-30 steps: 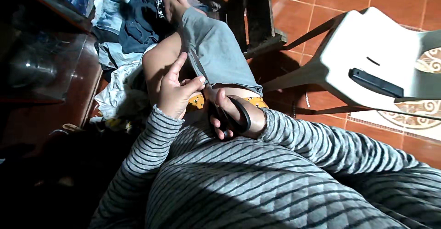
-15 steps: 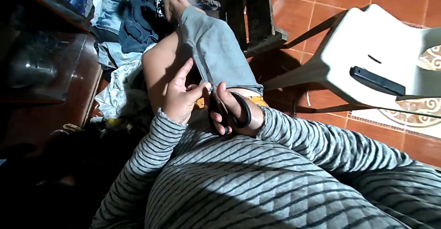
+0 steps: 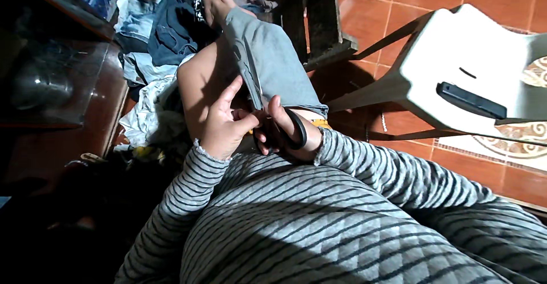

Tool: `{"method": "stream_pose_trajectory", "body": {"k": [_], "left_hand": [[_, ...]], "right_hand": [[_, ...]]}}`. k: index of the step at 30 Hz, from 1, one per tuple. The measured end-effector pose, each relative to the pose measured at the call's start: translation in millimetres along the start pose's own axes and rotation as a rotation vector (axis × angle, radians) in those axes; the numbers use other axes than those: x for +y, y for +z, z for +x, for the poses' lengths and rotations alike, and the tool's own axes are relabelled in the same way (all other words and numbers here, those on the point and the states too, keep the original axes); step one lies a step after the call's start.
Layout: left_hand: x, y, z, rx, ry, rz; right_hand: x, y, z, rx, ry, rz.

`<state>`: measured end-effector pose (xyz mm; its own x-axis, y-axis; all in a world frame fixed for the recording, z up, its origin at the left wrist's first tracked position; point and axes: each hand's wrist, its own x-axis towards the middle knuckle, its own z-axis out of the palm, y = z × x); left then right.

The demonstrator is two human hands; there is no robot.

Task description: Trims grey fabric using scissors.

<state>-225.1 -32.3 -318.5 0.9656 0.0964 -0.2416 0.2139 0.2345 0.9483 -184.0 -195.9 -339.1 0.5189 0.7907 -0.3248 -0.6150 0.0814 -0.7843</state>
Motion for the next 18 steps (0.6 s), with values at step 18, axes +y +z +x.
{"method": "stream_pose_trajectory", "body": {"k": [18], "left_hand": [[-3.9,-35.6,57.7,0.088,-0.016,0.236]], "right_hand": [[-16.7,-32.1,-18.2,-0.004,0.118,-0.259]]}}
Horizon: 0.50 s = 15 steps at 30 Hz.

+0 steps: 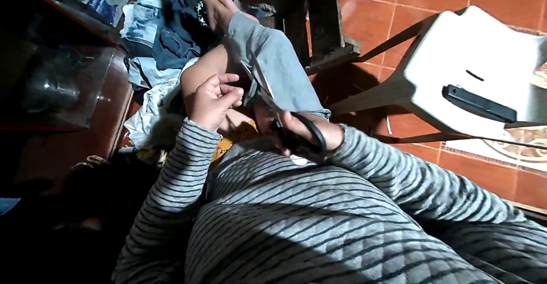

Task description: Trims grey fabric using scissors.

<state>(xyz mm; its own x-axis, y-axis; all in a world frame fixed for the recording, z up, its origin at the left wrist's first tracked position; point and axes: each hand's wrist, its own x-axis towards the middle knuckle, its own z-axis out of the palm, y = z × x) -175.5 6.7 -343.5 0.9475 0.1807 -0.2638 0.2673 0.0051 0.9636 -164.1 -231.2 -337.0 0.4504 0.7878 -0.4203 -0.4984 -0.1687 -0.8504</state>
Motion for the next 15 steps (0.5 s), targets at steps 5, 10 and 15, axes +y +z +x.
{"method": "stream_pose_trajectory", "body": {"k": [5,10,15], "left_hand": [[-15.1,-9.2,7.2,0.065,-0.206,0.008],[-28.5,5.0,31.0,0.027,-0.318,0.062],[-54.7,21.1,69.0,-0.084,-0.332,0.392]], "right_hand": [[-11.1,-47.8,-40.6,-0.274,0.231,-0.283],[-24.2,-60.8,-58.7,-0.298,0.102,-0.357],[-6.9,-61.9,-49.3,0.360,-0.197,-0.788]]}}
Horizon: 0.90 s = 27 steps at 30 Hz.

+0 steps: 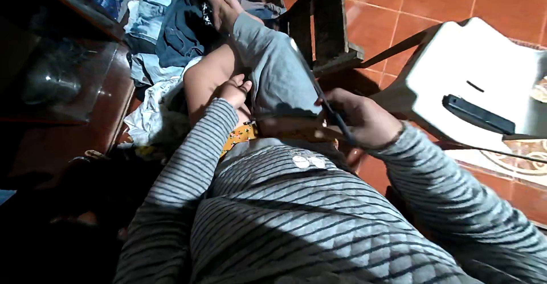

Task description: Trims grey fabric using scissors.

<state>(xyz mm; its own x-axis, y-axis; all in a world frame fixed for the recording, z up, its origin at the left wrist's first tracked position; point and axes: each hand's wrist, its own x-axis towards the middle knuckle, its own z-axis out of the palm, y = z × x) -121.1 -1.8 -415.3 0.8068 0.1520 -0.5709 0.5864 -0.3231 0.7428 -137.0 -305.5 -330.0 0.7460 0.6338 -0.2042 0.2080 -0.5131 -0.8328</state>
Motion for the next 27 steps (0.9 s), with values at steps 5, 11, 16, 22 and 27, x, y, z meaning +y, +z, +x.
{"method": "stream_pose_trajectory", "body": {"k": [5,11,16,22,27], "left_hand": [[9.7,0.7,1.9,-0.071,0.050,0.130],[-6.6,-12.5,-15.5,0.040,0.524,-0.059],[-1.8,-28.1,-33.4,-0.122,0.521,-0.042],[20.6,-26.0,-39.3,-0.397,0.423,0.084],[49.4,-29.9,-36.4,-0.472,0.565,-0.070]], "right_hand": [[32.0,33.7,10.7,0.372,0.105,-0.331],[51.7,36.9,17.0,0.402,0.178,-0.243],[55.1,15.7,22.5,0.442,0.249,-0.239],[61.2,8.5,18.4,0.475,0.317,-0.214],[51.1,0.8,0.9,0.409,-0.013,0.233]]}}
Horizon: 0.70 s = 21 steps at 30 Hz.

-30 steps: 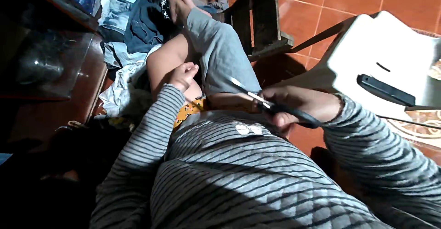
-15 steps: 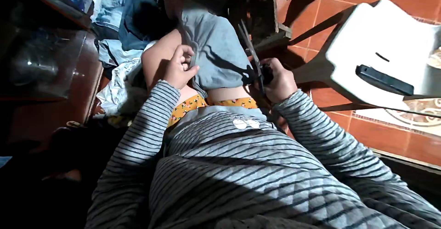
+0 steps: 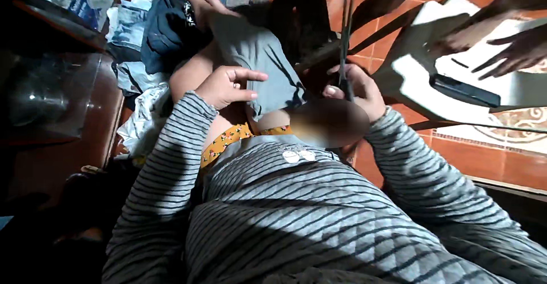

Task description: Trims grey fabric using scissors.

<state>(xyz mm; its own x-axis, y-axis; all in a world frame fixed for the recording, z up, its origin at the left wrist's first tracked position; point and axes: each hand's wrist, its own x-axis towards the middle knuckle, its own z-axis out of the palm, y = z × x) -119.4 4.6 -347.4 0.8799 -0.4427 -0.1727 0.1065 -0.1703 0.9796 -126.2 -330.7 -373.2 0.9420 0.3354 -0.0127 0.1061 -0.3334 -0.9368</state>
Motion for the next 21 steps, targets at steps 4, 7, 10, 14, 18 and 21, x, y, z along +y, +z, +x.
{"method": "stream_pose_trajectory", "body": {"k": [4,7,10,14,18,21], "left_hand": [[16.4,-9.3,12.2,-0.012,0.018,0.029],[22.9,-14.1,16.5,-0.034,0.000,0.089],[25.8,-18.3,14.6,-0.035,-0.047,0.113],[27.7,-19.2,11.2,-0.005,-0.117,0.127],[24.8,-17.9,9.2,-0.010,-0.104,0.107],[23.2,-16.8,9.7,-0.010,-0.087,0.073]], "right_hand": [[-20.1,0.2,-21.5,-0.548,0.167,0.636],[-30.0,4.5,-29.1,-0.872,0.352,0.857],[-31.7,6.1,-31.5,-0.965,0.451,0.910],[-34.6,6.9,-30.4,-0.961,0.504,0.929],[-36.4,12.7,-31.5,-0.924,0.496,0.945],[-35.6,22.8,-30.9,-0.874,0.475,0.940]]}}
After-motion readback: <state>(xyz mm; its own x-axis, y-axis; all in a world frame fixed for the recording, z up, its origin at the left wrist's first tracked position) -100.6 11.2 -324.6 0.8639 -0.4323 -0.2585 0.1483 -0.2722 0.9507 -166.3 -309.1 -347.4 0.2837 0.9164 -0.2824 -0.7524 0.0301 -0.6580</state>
